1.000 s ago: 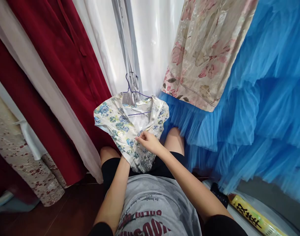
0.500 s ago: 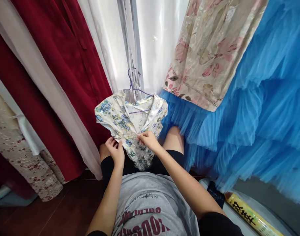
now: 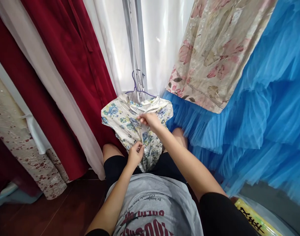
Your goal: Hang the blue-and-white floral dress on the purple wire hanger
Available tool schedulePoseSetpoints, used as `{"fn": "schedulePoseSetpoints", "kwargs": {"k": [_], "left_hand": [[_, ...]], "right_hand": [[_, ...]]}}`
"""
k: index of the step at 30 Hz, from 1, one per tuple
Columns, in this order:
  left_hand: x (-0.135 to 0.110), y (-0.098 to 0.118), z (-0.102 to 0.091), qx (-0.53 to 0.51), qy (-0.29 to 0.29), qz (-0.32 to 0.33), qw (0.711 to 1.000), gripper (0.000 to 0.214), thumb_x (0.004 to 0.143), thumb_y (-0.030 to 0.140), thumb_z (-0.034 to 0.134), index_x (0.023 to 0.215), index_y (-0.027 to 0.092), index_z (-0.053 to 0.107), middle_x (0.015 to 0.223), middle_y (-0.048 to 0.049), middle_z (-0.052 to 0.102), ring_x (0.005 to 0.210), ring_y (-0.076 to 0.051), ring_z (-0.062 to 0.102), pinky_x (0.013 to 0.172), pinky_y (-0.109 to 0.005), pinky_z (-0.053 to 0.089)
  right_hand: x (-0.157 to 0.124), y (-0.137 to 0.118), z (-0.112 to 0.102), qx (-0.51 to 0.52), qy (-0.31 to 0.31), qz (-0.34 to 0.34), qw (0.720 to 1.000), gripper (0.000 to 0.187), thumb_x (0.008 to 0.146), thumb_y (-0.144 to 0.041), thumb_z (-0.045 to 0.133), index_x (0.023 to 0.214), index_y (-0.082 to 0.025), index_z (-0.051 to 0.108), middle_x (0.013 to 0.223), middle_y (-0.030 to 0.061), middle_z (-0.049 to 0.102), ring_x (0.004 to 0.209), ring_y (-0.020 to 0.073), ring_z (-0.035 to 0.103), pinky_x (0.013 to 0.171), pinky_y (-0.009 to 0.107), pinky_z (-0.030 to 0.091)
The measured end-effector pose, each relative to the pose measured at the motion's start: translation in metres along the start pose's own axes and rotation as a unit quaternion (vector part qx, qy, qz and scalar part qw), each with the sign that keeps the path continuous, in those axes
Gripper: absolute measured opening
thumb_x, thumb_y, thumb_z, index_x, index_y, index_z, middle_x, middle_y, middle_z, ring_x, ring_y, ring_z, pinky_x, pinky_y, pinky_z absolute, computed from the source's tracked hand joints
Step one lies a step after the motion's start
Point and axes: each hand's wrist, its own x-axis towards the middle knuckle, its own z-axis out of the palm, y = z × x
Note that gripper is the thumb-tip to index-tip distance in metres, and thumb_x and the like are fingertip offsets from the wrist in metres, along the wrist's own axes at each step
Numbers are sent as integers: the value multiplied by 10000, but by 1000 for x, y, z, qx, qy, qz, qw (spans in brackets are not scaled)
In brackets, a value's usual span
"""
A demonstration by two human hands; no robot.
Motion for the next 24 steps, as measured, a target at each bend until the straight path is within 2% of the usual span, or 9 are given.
{"fn": "schedulePoseSetpoints", "kwargs": {"k": [5,8,10,13,15,17,20,22,24], "left_hand": [[-3,-8,3,4,-65,17,998,212,913,355,611,769,201,587,647,16,570,595,-151,588,599,-247,444],[3,-11,-2,-5,-85,31,996,281,903,413,634,744,181,610,655,7,588,616,-147,595,615,-244,478],[16,-5,-10,-9,-76,42,996,288,902,442,653,803,173,677,775,-32,663,731,-169,635,694,-266,509],[56,23,-32,-19,0,65,998,334,978,468,565,1065,191,728,993,-78,703,864,-185,643,785,-295,514],[95,53,-49,-14,92,122,988,382,1006,477,529,1234,212,684,837,-43,666,727,-164,609,707,-286,497],[134,84,-65,3,92,187,978,399,1048,458,455,1363,252,588,780,-6,631,625,-137,561,649,-268,465],[177,122,-81,119,36,266,956,255,1047,386,486,1105,218,669,726,4,622,631,-144,579,670,-276,444],[189,137,-83,198,25,294,935,210,1025,315,531,909,193,657,678,5,615,643,-156,591,690,-282,437],[193,145,-84,229,33,306,924,191,1002,262,556,842,186,627,662,6,625,644,-156,599,693,-277,439]], "right_hand": [[56,-67,9,31,54,-23,998,106,802,-123,593,705,-134,633,428,-37,469,374,67,293,359,210,173],[61,-79,10,37,52,-21,998,134,823,-126,574,704,-132,635,420,-30,466,366,71,286,350,210,162],[56,-76,6,17,41,-30,999,137,819,-141,589,692,-133,640,429,-8,505,369,80,327,350,210,181],[42,-67,-2,-31,18,-61,997,175,829,-188,594,668,-142,644,437,6,534,383,88,363,361,205,223],[33,-63,-5,-52,13,-86,995,206,834,-200,586,643,-145,639,439,6,539,392,86,374,373,202,248],[28,-62,-6,-63,11,-113,991,225,836,-191,578,626,-141,644,434,4,537,396,84,383,386,202,266],[27,-60,-2,-64,7,-137,988,236,845,-196,579,638,-130,670,420,-8,521,398,83,383,406,208,275],[31,-54,1,-66,9,-149,987,238,855,-224,596,655,-130,684,413,-20,512,396,82,371,417,215,272],[35,-40,3,-75,18,-157,985,239,854,-249,618,657,-134,691,405,-33,504,393,80,353,427,223,266]]}}
